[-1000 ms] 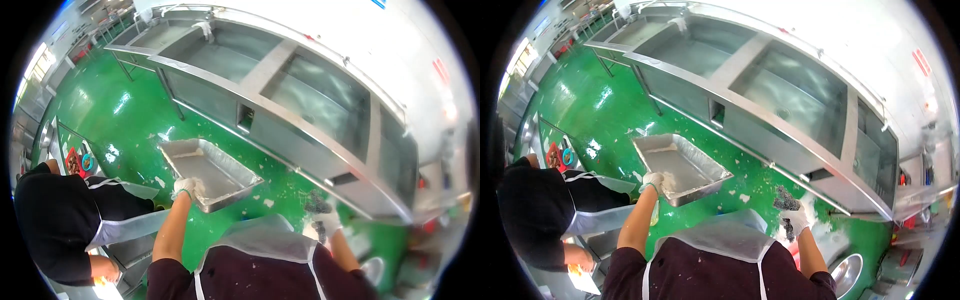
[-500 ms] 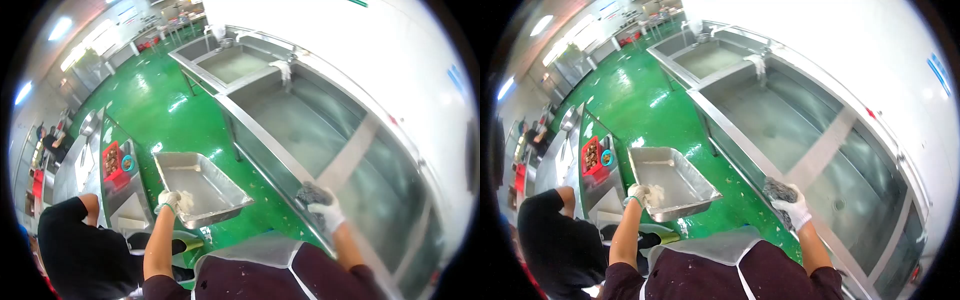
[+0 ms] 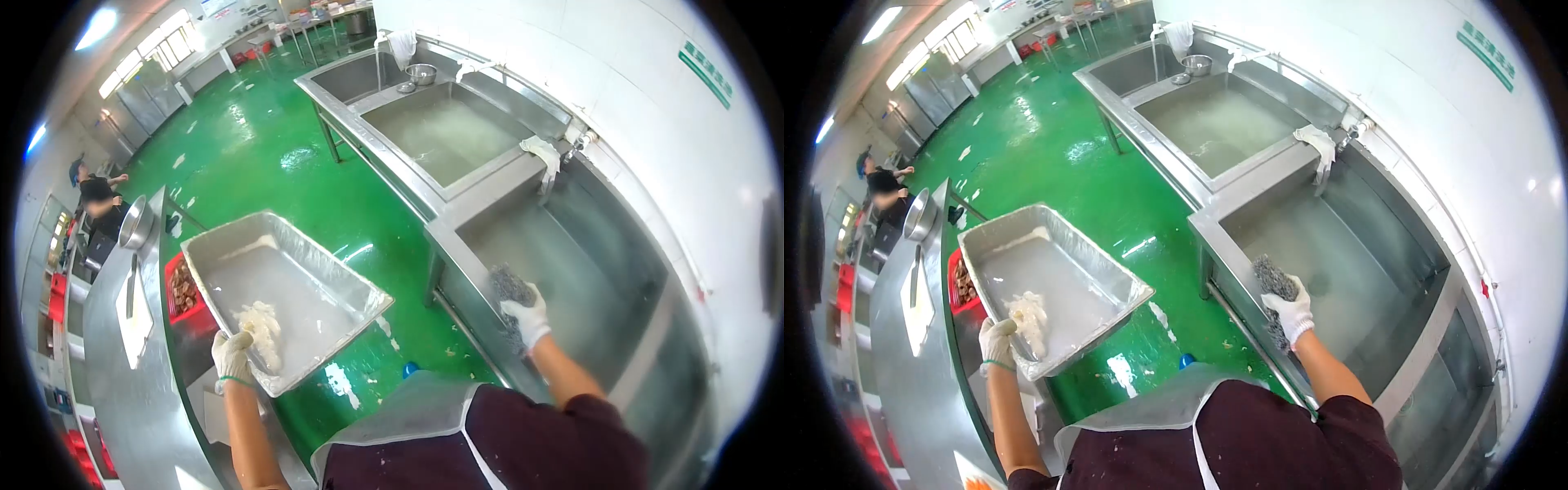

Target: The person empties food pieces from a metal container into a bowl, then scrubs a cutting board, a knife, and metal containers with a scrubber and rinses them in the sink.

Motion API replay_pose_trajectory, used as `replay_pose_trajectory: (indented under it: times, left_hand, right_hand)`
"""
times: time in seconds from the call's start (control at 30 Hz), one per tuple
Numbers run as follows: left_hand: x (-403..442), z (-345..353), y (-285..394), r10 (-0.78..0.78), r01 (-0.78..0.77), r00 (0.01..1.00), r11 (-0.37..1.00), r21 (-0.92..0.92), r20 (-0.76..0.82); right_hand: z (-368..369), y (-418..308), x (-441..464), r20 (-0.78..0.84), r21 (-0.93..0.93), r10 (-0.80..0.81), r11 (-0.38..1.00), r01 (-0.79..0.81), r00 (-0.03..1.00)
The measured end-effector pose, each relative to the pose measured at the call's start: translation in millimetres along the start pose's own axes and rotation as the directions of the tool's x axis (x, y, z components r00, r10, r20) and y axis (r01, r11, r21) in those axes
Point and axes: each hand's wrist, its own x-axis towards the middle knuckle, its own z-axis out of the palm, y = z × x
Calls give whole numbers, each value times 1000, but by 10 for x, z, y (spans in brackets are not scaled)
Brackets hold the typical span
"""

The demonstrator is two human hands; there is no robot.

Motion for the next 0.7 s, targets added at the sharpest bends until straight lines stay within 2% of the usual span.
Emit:
replay_pose_trajectory:
  times: [0.03,0.13,0.17,0.27,0.3,0.4,0.5,0.6,0.67,0.7]
  left_hand:
    - [182,37,131,-23,23,999,999,27,31]
    - [616,353,536,16,-18,992,1000,11,124]
    - [838,511,695,14,-17,981,1000,13,196]
    - [1416,1087,1136,-22,27,919,1000,-7,393]
    - [1506,1312,1286,-18,-3,919,999,53,393]
    - [1861,2071,1590,-55,33,877,998,55,478]
    - [2600,2660,1719,-69,-74,839,968,239,540]
    - [2944,3154,2108,-212,50,777,960,277,593]
    - [3279,3457,2282,-210,40,803,953,302,557]
    - [3427,3590,2361,-216,52,805,954,296,553]
  right_hand:
    - [61,-60,40,7,-31,22,999,-22,1000]
    - [244,-186,206,-25,29,106,994,-105,994]
    - [424,-387,238,-56,157,175,974,-164,983]
    - [872,-649,603,-71,338,262,914,-224,962]
    - [995,-628,798,-151,288,188,947,-139,971]
    - [1354,-1090,1477,-71,367,43,930,-14,997]
    - [1721,-1287,2414,-120,450,-120,878,162,986]
    - [2120,-1335,2860,-122,439,-181,872,216,976]
    - [2358,-1500,2938,-42,389,-99,915,108,994]
    - [2494,-1384,3030,-48,362,-126,922,135,991]
